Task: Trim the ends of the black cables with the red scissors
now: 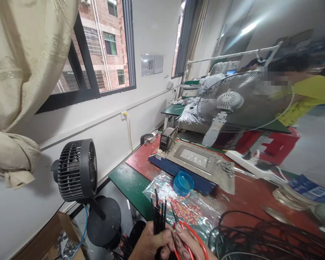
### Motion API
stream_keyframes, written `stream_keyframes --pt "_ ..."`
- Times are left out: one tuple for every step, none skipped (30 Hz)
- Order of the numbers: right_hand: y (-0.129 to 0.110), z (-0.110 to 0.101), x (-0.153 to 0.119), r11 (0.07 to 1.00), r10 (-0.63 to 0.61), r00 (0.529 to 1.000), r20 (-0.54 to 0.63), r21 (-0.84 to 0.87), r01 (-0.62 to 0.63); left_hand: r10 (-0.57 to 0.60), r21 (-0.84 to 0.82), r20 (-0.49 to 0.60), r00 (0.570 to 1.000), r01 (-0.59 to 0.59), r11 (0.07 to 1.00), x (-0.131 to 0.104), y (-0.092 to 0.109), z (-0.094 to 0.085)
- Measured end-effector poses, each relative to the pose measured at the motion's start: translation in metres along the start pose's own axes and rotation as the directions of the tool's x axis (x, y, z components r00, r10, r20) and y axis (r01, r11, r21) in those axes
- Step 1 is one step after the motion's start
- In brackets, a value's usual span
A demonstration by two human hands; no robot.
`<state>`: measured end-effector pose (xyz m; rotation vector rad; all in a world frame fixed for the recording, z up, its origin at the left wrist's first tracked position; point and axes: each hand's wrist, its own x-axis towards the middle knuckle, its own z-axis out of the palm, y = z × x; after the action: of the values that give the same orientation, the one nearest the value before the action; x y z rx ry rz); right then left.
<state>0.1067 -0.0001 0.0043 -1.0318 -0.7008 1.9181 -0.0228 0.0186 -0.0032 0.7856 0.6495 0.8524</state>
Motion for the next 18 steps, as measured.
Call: stream_keyframes --pt "-0.001 0.002 -0.001 1.0 -0.006 1.0 0.004 0.001 0.006 0.006 -0.005 0.004 1.0 -0.006 1.0 0.0 0.0 0.0" --pt "-0.002 0.004 -0.001 1.0 -0.009 1.0 0.008 0.003 0.009 0.009 -0.009 0.007 1.0 -0.009 1.0 0.0 -0.001 0.0" --pt "-0.003 0.006 -0.001 1.0 -0.006 1.0 0.012 0.004 0.006 0.011 -0.013 0.007 1.0 -0.011 1.0 0.0 -0.001 0.0" --pt "-0.003 0.007 -0.001 1.0 0.001 1.0 0.015 0.004 -0.001 0.009 -0.016 0.007 1.0 -0.009 1.0 -0.001 -0.001 0.0" --pt "-0.003 0.007 0.0 1.0 0.006 1.0 0.021 0.001 -0.006 0.006 -0.019 0.007 1.0 -0.005 1.0 -0.001 -0.002 0.0" --pt "-0.002 0.007 0.001 1.0 0.002 1.0 0.023 -0.002 -0.002 0.004 -0.022 0.005 1.0 -0.004 1.0 -0.001 -0.002 0.0" --pt "-0.002 0.006 0.001 1.0 -0.009 1.0 0.023 -0.01 0.009 0.005 -0.024 0.005 1.0 -0.005 1.0 -0.001 -0.002 0.0" --pt "-0.001 0.005 0.002 0.999 -0.022 0.999 0.024 -0.027 0.023 0.008 -0.026 0.007 1.0 -0.008 1.0 -0.001 -0.003 0.001" --pt "0.0 0.003 0.003 0.998 -0.034 0.999 0.027 -0.052 0.035 0.009 -0.027 0.011 1.0 -0.009 1.0 -0.001 -0.003 0.001" --pt "0.001 0.001 0.005 0.996 -0.044 0.999 0.025 -0.075 0.046 0.011 -0.025 0.014 1.0 -0.011 1.0 0.0 -0.003 0.001" --pt "0.003 -0.001 0.006 0.994 -0.052 0.998 0.018 -0.092 0.053 0.013 -0.022 0.018 1.0 -0.012 1.0 0.0 -0.003 0.001" --pt "0.004 -0.004 0.007 0.992 -0.06 0.998 0.008 -0.109 0.061 0.014 -0.018 0.018 1.0 -0.013 1.0 0.001 -0.003 0.001" --pt "0.005 -0.006 0.008 0.99 -0.068 0.998 -0.001 -0.126 0.068 0.013 -0.014 0.013 1.0 -0.013 1.0 0.001 -0.002 0.001" --pt "0.006 -0.007 0.009 0.987 -0.081 0.997 -0.01 -0.138 0.079 0.011 -0.01 0.006 1.0 -0.011 1.0 0.001 -0.002 0.001" --pt "0.006 -0.008 0.01 0.985 -0.092 0.996 -0.018 -0.146 0.089 0.008 -0.003 0.003 1.0 -0.008 1.0 0.001 -0.002 0.001" --pt "0.007 -0.008 0.01 0.985 -0.098 0.995 -0.025 -0.148 0.093 0.005 0.006 0.002 1.0 -0.005 1.0 0.001 -0.001 0.0" --pt "0.007 -0.008 0.009 0.985 -0.097 0.995 -0.027 -0.145 0.092 0.002 0.015 0.001 1.0 -0.002 1.0 0.001 -0.001 0.0" --pt "0.007 -0.007 0.009 0.987 -0.092 0.995 -0.026 -0.135 0.088 -0.001 0.022 -0.001 1.0 0.001 1.0 0.001 -0.002 -0.001"
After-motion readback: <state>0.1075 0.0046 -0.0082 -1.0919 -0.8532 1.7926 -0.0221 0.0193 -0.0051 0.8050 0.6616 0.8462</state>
